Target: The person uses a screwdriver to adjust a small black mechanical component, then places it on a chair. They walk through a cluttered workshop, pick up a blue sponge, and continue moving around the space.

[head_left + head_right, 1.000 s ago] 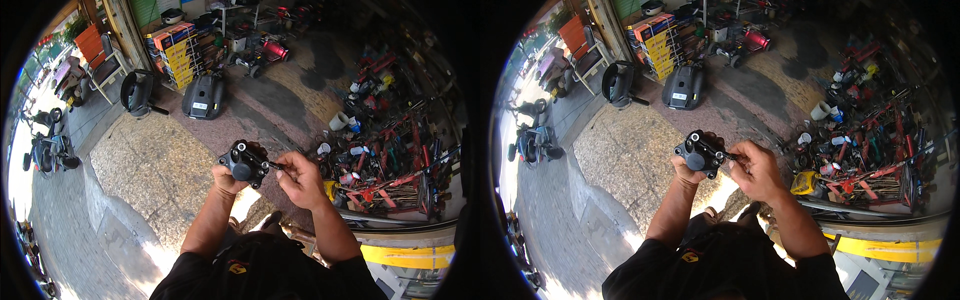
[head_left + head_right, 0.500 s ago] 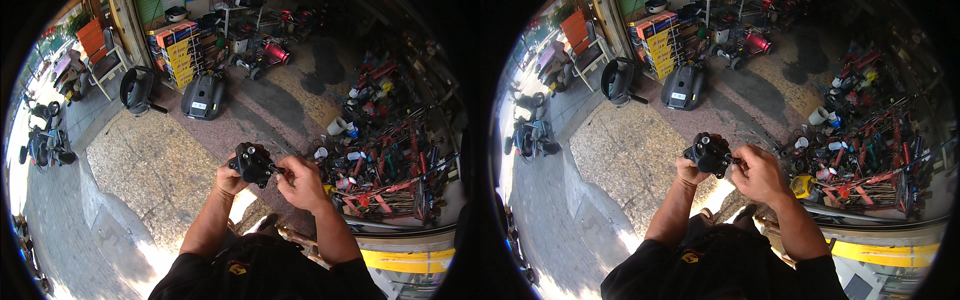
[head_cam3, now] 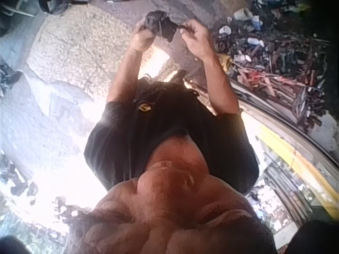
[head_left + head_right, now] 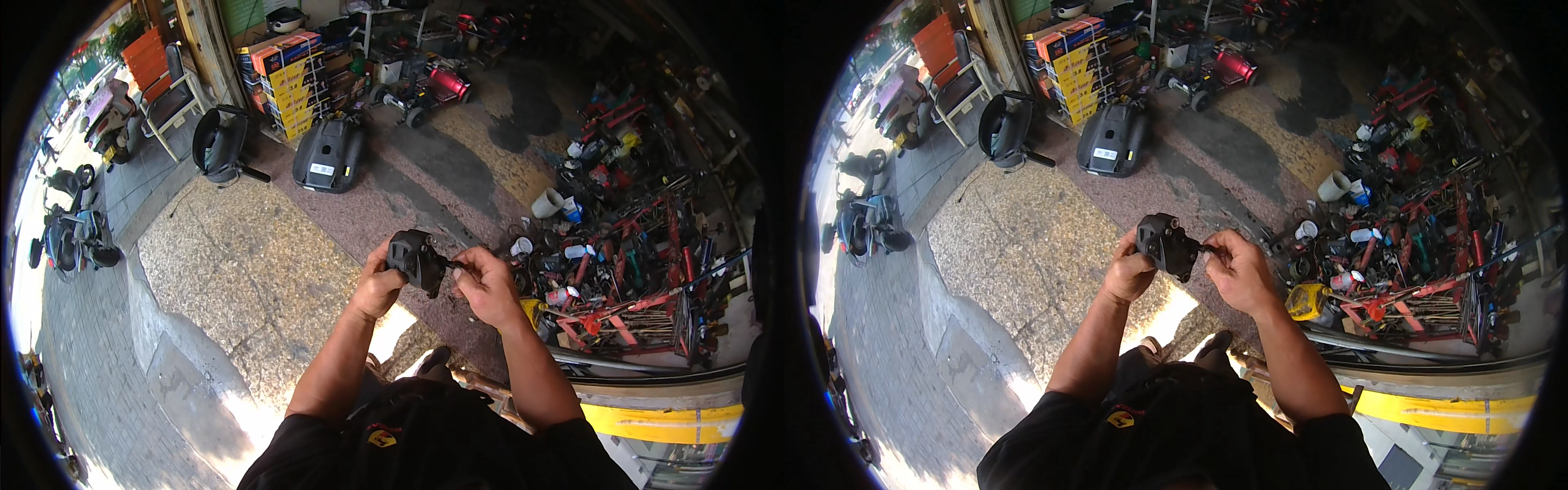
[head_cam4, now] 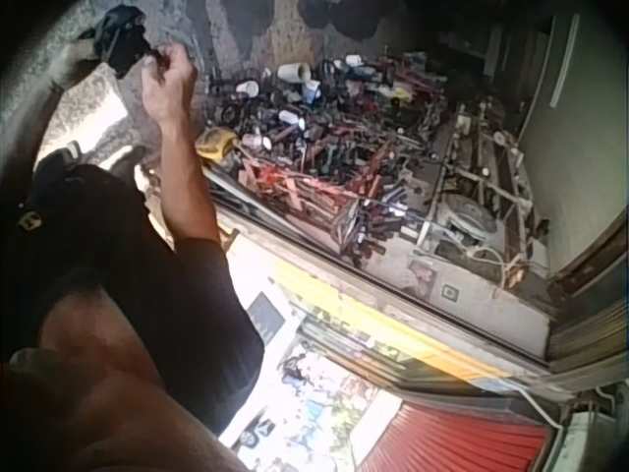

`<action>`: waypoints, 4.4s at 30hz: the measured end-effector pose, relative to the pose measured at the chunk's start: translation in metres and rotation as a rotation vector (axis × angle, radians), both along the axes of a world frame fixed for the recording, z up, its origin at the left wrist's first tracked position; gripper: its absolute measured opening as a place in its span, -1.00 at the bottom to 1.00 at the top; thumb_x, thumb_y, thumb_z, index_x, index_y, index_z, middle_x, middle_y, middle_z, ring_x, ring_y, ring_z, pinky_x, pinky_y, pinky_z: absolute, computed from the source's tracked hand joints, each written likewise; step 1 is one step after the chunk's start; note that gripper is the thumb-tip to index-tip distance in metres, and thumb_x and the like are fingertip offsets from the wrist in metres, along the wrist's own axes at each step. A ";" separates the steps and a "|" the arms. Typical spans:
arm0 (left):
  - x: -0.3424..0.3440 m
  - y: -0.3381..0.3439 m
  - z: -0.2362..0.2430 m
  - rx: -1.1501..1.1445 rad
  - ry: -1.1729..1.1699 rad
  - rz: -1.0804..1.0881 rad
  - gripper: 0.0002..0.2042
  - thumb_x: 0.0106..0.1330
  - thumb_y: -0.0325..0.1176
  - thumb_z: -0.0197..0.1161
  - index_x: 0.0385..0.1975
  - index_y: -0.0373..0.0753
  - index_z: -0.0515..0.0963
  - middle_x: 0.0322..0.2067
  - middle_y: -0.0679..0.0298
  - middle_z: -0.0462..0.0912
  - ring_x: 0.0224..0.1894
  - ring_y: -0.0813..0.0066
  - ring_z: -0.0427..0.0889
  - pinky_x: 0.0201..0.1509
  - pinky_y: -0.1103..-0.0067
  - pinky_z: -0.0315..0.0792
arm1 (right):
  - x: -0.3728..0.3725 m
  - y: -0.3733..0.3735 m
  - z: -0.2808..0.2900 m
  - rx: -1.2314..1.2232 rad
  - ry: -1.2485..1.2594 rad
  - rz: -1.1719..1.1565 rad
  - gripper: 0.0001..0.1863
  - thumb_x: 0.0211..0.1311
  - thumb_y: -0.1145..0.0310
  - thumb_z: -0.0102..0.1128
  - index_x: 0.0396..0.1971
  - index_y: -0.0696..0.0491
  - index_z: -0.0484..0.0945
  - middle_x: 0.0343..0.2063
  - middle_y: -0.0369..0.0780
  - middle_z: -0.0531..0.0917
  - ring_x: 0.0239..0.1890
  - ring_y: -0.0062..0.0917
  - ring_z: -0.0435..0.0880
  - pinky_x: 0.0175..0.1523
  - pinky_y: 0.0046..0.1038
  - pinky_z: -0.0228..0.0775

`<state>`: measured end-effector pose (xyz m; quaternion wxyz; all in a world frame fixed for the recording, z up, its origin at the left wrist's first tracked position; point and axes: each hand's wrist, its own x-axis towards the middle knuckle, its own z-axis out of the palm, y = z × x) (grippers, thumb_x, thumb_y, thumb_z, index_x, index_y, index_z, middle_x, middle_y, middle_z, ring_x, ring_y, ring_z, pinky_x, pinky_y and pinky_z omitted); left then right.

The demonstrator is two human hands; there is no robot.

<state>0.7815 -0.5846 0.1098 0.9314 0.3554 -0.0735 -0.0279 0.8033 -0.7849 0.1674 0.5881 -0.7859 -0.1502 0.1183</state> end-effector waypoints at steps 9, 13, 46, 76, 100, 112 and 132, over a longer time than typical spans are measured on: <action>-0.001 0.001 -0.010 -0.001 0.114 -0.064 -0.49 -0.13 -0.49 0.10 -0.03 -0.31 0.48 -0.29 0.27 0.59 -0.27 0.44 0.54 -0.21 0.55 0.41 | -0.006 -0.002 0.000 0.048 0.075 -0.015 -0.89 0.23 0.55 0.15 -0.27 0.24 0.50 -0.47 -0.30 0.58 -0.51 -0.75 0.50 -0.40 -0.61 0.34; -0.003 -0.001 -0.007 -0.001 0.186 -0.062 -0.51 -0.11 -0.42 0.12 -0.04 -0.30 0.48 -0.34 0.26 0.60 -0.34 0.43 0.54 -0.31 0.52 0.42 | -0.008 -0.007 -0.001 0.047 0.086 -0.012 -0.90 0.24 0.55 0.14 -0.27 0.24 0.50 -0.47 -0.30 0.58 -0.50 -0.75 0.51 -0.41 -0.61 0.34; -0.013 0.022 -0.036 -0.366 0.161 -0.392 -0.37 0.05 -0.12 0.01 0.03 -0.56 0.43 -0.27 -0.15 0.63 -0.43 0.17 0.69 -0.55 0.49 0.59 | 0.002 0.017 0.026 0.015 -0.021 0.143 -0.86 0.18 0.54 0.18 -0.26 0.22 0.52 -0.46 -0.32 0.59 -0.47 -0.77 0.49 -0.34 -0.64 0.37; -0.014 0.008 -0.005 0.090 0.232 -0.171 -0.58 0.02 -0.28 0.08 -0.18 -0.49 0.51 -0.45 0.15 0.63 -0.55 0.45 0.60 -0.59 0.62 0.45 | -0.003 0.003 0.013 -0.142 -0.146 0.064 -0.84 0.24 0.49 0.18 -0.22 0.21 0.52 -0.50 -0.19 0.64 -0.50 -0.57 0.56 -0.34 -0.47 0.42; -0.003 0.017 -0.021 0.016 0.218 -0.243 -0.43 -0.02 -0.27 0.09 0.01 -0.51 0.43 -0.24 0.04 0.66 -0.31 0.25 0.71 -0.17 0.37 0.65 | 0.007 0.013 0.014 -0.253 -0.234 -0.005 -0.80 0.23 0.39 0.26 -0.32 0.23 0.53 -0.54 -0.08 0.64 -0.53 -0.46 0.63 -0.38 -0.40 0.45; -0.004 0.012 -0.011 0.070 0.252 -0.114 -0.63 0.03 -0.30 0.06 -0.24 -0.46 0.52 -0.48 0.14 0.62 -0.58 0.43 0.59 -0.63 0.61 0.40 | 0.017 0.020 0.020 -0.554 -0.278 0.007 -0.57 0.38 0.09 0.08 -0.48 0.19 0.47 -0.70 -0.10 0.47 -0.63 -0.42 0.37 -0.43 -0.30 0.29; -0.008 0.010 0.008 0.254 0.278 -0.095 -0.60 0.01 -0.31 0.10 -0.16 -0.44 0.49 -0.46 0.20 0.60 -0.53 0.47 0.58 -0.58 0.61 0.40 | 0.017 0.016 0.005 -0.325 -0.315 -0.002 -0.52 0.41 0.05 -0.01 -0.47 0.20 0.49 -0.58 -0.02 0.58 -0.50 -0.17 0.58 -0.34 -0.18 0.37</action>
